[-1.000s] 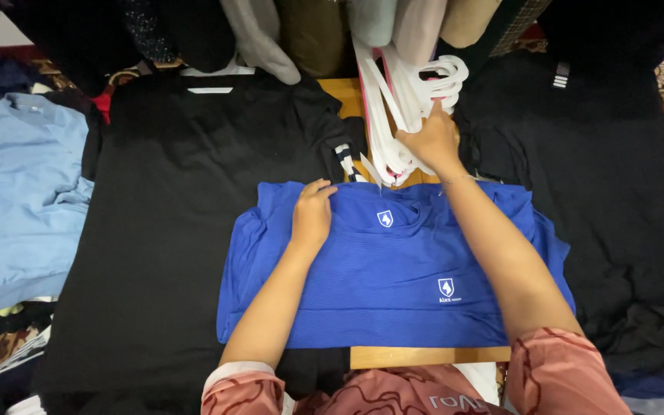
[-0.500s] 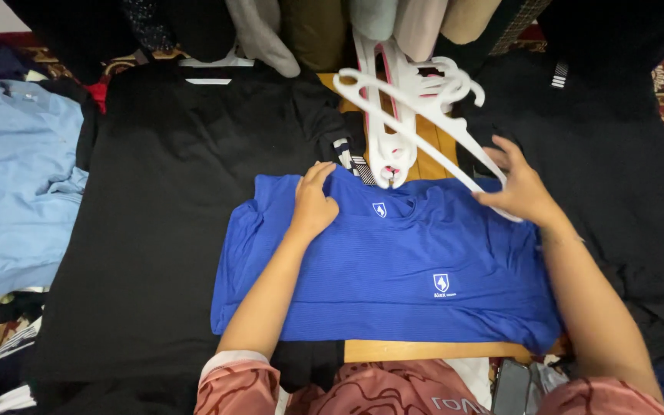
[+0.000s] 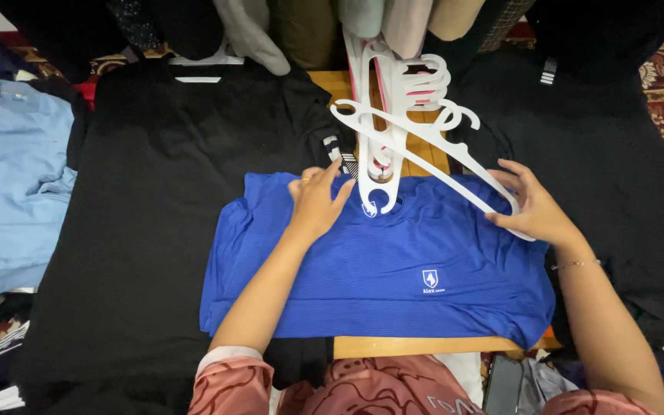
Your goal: Folding shirts and placing them onto plastic hangers
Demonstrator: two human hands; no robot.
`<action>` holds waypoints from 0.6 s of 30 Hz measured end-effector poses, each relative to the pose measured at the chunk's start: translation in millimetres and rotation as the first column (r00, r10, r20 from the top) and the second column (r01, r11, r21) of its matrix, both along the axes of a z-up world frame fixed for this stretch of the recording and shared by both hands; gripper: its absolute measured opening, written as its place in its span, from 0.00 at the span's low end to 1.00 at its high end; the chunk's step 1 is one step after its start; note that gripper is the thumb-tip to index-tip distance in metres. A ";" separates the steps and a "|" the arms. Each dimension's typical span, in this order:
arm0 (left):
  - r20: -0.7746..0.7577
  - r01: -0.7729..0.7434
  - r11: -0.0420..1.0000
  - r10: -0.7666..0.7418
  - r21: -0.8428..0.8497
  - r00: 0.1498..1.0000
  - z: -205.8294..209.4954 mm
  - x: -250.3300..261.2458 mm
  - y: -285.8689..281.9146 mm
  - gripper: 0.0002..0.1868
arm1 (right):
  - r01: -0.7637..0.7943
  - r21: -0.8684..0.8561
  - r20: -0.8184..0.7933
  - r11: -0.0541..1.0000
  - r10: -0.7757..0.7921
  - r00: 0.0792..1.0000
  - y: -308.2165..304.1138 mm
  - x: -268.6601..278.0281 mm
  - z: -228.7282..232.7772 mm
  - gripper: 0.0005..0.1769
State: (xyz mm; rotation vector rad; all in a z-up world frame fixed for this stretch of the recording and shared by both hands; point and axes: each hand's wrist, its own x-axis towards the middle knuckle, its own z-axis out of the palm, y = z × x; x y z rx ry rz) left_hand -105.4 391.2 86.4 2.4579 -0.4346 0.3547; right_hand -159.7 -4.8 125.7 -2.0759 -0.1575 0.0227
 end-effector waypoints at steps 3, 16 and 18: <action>-0.220 0.024 0.966 -0.083 -0.259 0.972 17.0 -1.1 -13.3 0.35 | -0.019 0.024 0.028 1.000 0.018 0.999 1.8 2.4 -5.7 0.60; -0.454 -0.198 0.538 -0.400 -0.820 0.796 -35.9 20.1 -38.8 0.34 | -0.029 0.083 0.127 0.996 0.018 0.992 5.6 31.1 -49.5 0.59; -0.459 -0.195 0.544 -0.405 -0.816 0.791 -26.9 14.2 -36.3 0.33 | -0.066 0.062 0.122 0.996 0.058 0.991 8.2 39.5 -52.1 0.60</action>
